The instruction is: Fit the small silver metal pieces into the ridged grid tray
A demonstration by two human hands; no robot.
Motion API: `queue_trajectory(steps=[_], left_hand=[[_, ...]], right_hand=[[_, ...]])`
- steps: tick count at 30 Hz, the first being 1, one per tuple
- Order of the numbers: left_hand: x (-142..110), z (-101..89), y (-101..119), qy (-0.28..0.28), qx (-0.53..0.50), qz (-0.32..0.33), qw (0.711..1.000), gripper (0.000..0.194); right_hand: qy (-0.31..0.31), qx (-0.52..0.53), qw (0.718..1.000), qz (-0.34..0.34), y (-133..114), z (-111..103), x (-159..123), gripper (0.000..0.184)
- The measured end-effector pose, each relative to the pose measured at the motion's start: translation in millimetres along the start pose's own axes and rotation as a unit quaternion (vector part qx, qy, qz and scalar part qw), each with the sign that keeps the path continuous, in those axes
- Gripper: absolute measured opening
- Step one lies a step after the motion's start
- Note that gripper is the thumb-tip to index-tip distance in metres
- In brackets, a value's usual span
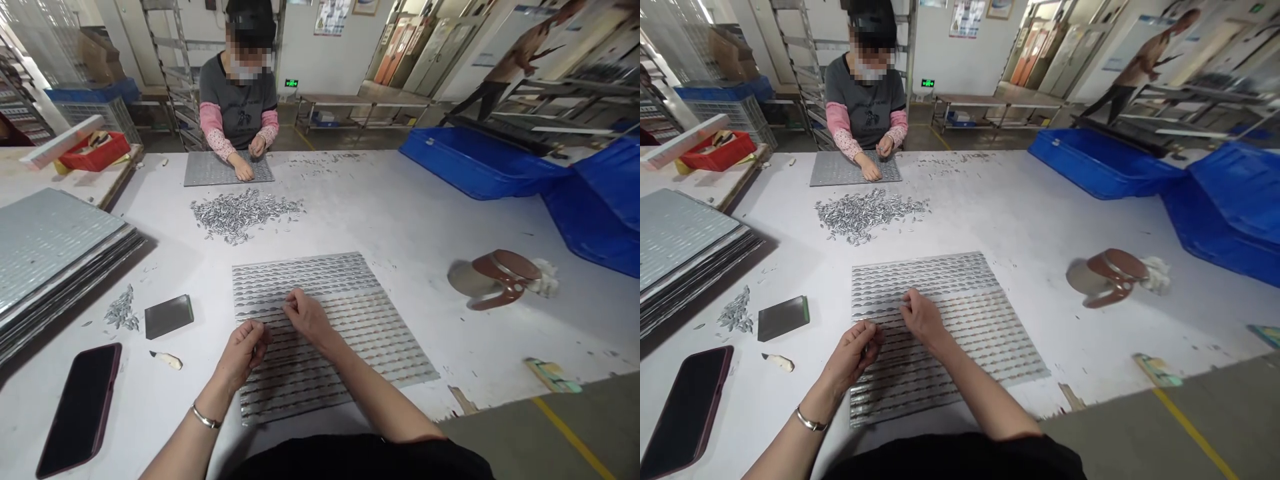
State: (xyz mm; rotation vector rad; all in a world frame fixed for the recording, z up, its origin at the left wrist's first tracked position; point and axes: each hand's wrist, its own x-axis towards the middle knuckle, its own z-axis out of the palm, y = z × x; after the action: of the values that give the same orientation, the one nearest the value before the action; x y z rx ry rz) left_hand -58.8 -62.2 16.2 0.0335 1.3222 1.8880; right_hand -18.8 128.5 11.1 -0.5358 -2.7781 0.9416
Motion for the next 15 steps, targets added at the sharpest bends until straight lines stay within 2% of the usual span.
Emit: queue_trajectory(steps=[3,7,10,15], left_hand=[[-2,3.6,-4,-0.032,0.006,-0.005,0.999,0.046],[-5,7.8,-13,-0.025,-0.01,-0.037,0.999,0.049],[-7,9.5,-18,-0.013,-0.014,-0.072,0.997,0.051],[-7,10.1,-21,-0.009,0.004,-0.094,0.996,0.051]], right_hand=[[0.005,0.044,0.997,-0.068,-18,-6,-23,0.006],[-0.073,0.026,0.975,-0.208,-43,-3,-56,0.014],[-0.086,-0.01,0.97,-0.225,-51,1,-67,0.017],[-0.104,-0.033,0.971,-0.211,-51,-1,-65,0.015]])
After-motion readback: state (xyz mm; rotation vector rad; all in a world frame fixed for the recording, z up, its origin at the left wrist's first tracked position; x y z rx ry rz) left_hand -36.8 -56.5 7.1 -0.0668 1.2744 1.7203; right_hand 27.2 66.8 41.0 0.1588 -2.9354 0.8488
